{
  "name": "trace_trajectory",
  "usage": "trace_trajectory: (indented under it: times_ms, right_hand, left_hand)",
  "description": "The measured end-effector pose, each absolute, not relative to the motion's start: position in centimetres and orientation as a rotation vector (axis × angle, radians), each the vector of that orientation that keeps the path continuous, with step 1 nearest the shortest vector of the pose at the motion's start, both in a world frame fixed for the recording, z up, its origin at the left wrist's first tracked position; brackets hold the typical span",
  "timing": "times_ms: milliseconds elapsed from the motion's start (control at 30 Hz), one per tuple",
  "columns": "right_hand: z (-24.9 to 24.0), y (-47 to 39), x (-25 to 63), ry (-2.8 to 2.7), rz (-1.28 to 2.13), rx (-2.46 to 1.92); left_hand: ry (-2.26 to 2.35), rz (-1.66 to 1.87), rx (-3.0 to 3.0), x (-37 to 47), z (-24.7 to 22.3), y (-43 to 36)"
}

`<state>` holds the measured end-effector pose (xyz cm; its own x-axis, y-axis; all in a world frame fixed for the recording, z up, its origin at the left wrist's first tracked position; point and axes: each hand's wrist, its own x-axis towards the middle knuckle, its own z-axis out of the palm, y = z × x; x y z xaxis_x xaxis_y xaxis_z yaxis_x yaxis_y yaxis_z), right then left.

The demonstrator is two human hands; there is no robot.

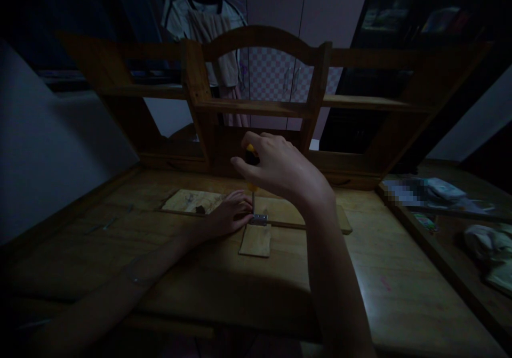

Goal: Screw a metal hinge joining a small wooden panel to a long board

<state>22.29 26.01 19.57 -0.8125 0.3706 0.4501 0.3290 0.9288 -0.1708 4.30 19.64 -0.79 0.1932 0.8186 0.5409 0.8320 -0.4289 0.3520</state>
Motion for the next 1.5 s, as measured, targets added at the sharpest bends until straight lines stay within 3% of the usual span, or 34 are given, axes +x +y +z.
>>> trace_trajectory:
  times_ms: [333, 1500]
  right_hand:
    - [18.5, 27.0, 21.6, -2.531, -0.072, -0.612]
    - [18.9, 25.9, 21.6, -2.593, -0.045, -0.633]
  left_hand:
    - [-1.654, -1.036, -2.412, 4.3, -1.0, 19.6]
    - [-1.661, -1.064, -2.429, 4.4, -0.7, 19.6]
